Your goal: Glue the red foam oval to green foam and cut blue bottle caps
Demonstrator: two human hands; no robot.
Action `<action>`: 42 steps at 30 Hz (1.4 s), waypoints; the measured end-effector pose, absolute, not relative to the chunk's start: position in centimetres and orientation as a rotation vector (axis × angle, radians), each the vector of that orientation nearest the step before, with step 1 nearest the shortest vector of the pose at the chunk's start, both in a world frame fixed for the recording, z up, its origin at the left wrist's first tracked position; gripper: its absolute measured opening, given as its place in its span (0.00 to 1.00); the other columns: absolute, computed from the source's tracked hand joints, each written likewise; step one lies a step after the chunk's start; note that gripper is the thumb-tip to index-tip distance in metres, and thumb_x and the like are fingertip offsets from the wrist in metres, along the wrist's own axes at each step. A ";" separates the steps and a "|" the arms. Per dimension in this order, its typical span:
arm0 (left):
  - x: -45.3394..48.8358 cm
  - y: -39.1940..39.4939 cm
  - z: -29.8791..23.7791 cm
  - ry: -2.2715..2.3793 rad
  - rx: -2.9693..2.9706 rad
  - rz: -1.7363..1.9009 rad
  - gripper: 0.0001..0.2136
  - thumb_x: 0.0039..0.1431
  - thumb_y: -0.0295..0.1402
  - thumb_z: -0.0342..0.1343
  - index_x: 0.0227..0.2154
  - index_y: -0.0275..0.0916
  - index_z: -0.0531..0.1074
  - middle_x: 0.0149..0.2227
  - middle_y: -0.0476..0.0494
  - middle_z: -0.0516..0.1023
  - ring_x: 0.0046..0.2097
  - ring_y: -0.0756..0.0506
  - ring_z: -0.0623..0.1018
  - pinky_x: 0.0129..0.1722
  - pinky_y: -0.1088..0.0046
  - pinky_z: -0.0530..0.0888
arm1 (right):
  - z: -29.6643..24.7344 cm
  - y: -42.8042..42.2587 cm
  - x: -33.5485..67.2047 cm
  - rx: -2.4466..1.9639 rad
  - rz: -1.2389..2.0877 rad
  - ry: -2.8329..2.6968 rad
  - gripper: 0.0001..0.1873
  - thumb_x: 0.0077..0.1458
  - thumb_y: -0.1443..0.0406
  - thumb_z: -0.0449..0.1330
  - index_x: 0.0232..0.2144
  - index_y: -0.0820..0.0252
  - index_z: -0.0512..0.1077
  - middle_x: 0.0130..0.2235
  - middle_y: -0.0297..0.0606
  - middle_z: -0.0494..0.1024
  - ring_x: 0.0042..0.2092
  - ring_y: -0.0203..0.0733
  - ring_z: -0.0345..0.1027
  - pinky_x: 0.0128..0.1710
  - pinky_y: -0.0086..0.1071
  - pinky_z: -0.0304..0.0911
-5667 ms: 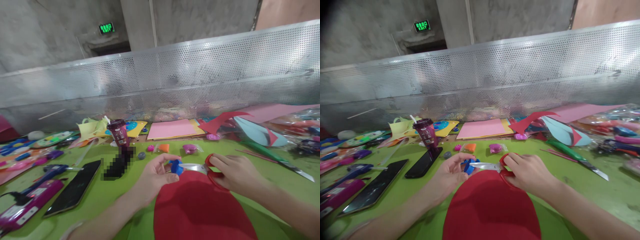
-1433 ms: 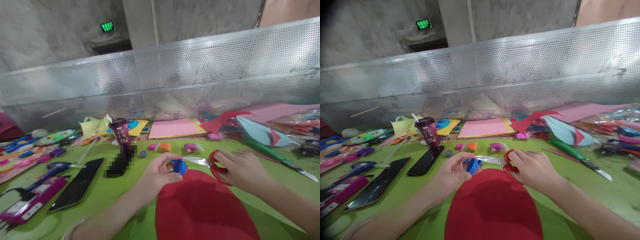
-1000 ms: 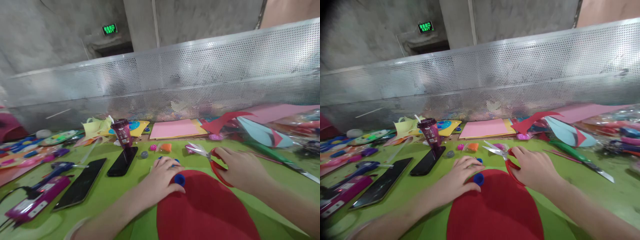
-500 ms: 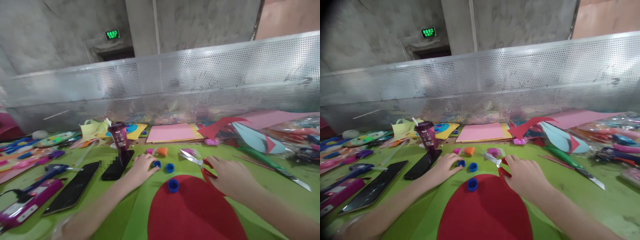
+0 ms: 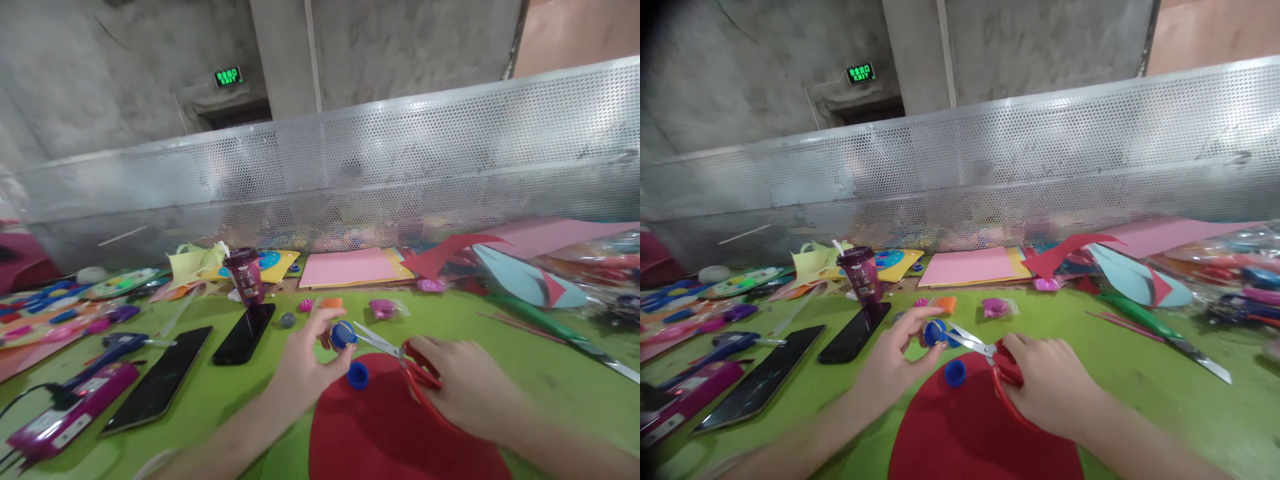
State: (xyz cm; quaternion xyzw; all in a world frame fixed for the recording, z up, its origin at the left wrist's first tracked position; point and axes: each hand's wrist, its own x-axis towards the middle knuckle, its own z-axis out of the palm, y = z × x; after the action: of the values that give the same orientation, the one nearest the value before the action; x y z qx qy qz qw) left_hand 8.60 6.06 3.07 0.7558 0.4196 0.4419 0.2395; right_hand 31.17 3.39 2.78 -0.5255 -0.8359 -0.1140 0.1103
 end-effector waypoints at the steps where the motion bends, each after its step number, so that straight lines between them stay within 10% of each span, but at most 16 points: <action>1: 8.6 6.1 3.1 1.159 2.075 1.201 0.14 0.49 0.31 0.56 0.41 0.40 0.66 0.29 0.50 0.74 0.31 0.49 0.71 0.33 0.72 0.68 | 2.8 3.3 31.2 -1.520 -0.338 -2.454 0.05 0.53 0.64 0.47 0.27 0.55 0.61 0.23 0.33 0.71 0.21 0.41 0.64 0.20 0.30 0.43; 31: 9.0 5.2 3.4 1.223 2.068 1.257 0.08 0.45 0.34 0.60 0.27 0.39 0.68 0.19 0.54 0.69 0.21 0.53 0.67 0.21 0.78 0.67 | 2.4 3.2 31.0 -1.242 -0.875 -2.323 0.07 0.52 0.67 0.48 0.26 0.55 0.64 0.18 0.31 0.70 0.14 0.40 0.61 0.18 0.32 0.33; 42: 8.0 5.7 3.8 1.187 2.259 1.297 0.11 0.45 0.32 0.58 0.35 0.40 0.75 0.27 0.49 0.79 0.26 0.50 0.74 0.29 0.76 0.74 | 3.5 2.5 30.4 -1.587 0.119 -2.410 0.10 0.42 0.74 0.50 0.18 0.55 0.55 0.18 0.27 0.60 0.20 0.34 0.48 0.20 0.28 0.43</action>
State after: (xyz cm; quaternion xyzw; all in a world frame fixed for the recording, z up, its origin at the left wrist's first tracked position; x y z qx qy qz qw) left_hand 8.00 5.68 3.81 0.7816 0.4105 0.4487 0.1389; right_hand 30.43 2.46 3.49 -0.5452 -0.8277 0.0409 0.1265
